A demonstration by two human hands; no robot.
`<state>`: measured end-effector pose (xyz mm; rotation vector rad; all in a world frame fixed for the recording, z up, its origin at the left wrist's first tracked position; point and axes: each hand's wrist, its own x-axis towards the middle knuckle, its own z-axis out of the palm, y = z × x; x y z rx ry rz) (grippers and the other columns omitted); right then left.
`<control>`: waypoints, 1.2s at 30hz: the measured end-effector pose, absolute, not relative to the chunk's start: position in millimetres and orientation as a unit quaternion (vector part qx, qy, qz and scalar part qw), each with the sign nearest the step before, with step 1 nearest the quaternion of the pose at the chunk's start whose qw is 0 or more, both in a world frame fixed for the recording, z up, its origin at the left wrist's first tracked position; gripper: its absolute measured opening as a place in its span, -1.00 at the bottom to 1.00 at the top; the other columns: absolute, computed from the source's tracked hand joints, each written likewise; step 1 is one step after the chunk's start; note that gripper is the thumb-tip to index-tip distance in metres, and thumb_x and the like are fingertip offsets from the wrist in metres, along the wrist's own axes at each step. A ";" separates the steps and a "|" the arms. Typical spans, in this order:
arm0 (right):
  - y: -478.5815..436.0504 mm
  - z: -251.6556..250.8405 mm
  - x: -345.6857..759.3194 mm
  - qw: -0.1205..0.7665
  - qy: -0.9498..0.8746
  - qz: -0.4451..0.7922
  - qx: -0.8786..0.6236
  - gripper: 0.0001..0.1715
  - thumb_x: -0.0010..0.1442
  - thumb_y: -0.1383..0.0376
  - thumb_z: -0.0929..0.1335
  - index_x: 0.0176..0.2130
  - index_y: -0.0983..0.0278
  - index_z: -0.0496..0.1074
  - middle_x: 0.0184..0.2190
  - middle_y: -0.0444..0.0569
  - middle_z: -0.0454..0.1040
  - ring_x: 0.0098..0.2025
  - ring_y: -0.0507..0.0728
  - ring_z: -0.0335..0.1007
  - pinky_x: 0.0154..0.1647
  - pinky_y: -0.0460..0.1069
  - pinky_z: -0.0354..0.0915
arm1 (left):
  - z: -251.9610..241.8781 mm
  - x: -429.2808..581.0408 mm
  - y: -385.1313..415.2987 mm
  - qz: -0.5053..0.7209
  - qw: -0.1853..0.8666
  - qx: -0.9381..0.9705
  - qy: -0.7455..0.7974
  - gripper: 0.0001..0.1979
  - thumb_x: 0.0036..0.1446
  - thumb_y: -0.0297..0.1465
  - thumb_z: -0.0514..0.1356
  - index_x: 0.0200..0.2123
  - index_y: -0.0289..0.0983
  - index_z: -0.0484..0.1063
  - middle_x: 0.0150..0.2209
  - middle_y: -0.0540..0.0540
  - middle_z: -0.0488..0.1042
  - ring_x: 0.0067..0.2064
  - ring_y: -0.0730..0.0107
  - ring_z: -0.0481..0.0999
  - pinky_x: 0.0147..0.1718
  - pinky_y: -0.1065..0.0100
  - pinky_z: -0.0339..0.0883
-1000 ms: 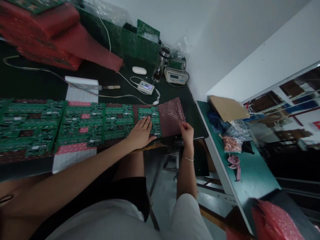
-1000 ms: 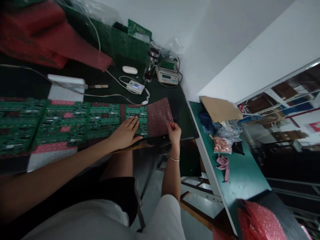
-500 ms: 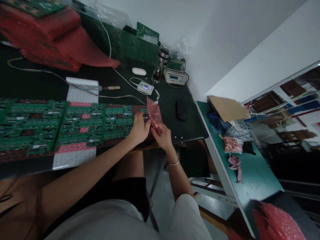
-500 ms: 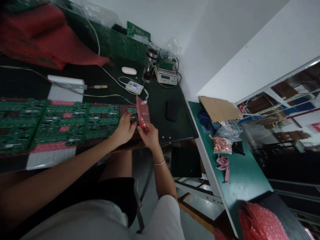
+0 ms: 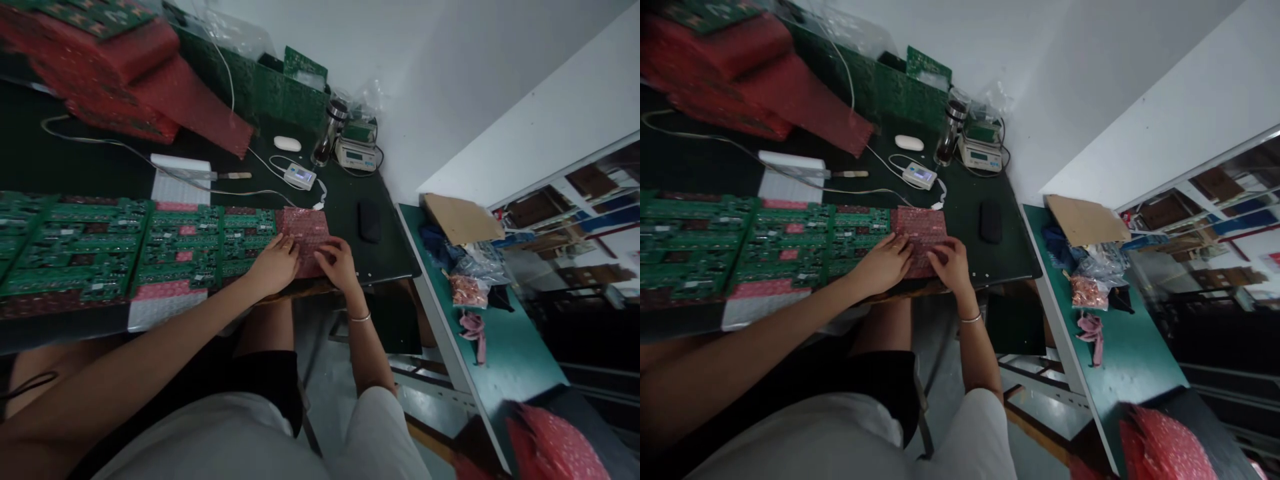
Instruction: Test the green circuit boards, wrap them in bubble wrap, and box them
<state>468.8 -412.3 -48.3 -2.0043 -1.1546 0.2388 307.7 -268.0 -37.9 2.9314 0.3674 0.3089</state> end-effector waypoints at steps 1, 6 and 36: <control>-411.9 -48.8 474.0 0.400 -0.420 0.091 -0.810 -0.69 0.27 0.20 0.53 -0.01 0.23 0.68 0.16 0.21 0.53 0.18 0.27 0.53 0.31 0.18 0.43 | -37.8 308.2 -267.3 0.091 0.081 0.985 0.121 -0.50 0.39 -0.41 0.03 0.18 -0.61 0.54 0.28 -0.62 0.41 0.34 -0.19 0.45 0.44 -0.12 0.18; -400.2 -43.0 487.7 0.426 -0.436 0.215 -0.763 -0.41 0.12 0.21 0.63 0.14 0.18 0.63 0.05 0.04 0.66 0.10 0.23 0.59 0.27 0.13 0.45 | -27.2 304.8 -254.3 0.051 0.117 0.985 0.114 -0.51 0.40 -0.39 0.06 0.26 -0.49 0.50 0.34 -0.48 0.38 0.37 -0.08 0.41 0.41 -0.05 0.26; -380.7 19.0 457.2 0.216 -0.528 0.113 -0.814 -0.26 0.22 0.19 0.58 0.31 0.27 0.46 0.03 0.23 0.59 0.05 0.38 0.57 0.18 0.25 0.45 | -8.7 286.0 -197.6 0.022 0.149 0.970 0.190 -0.77 0.18 -0.51 0.21 -0.15 -0.35 0.65 0.25 -0.40 0.48 0.29 -0.37 0.45 0.30 -0.35 0.26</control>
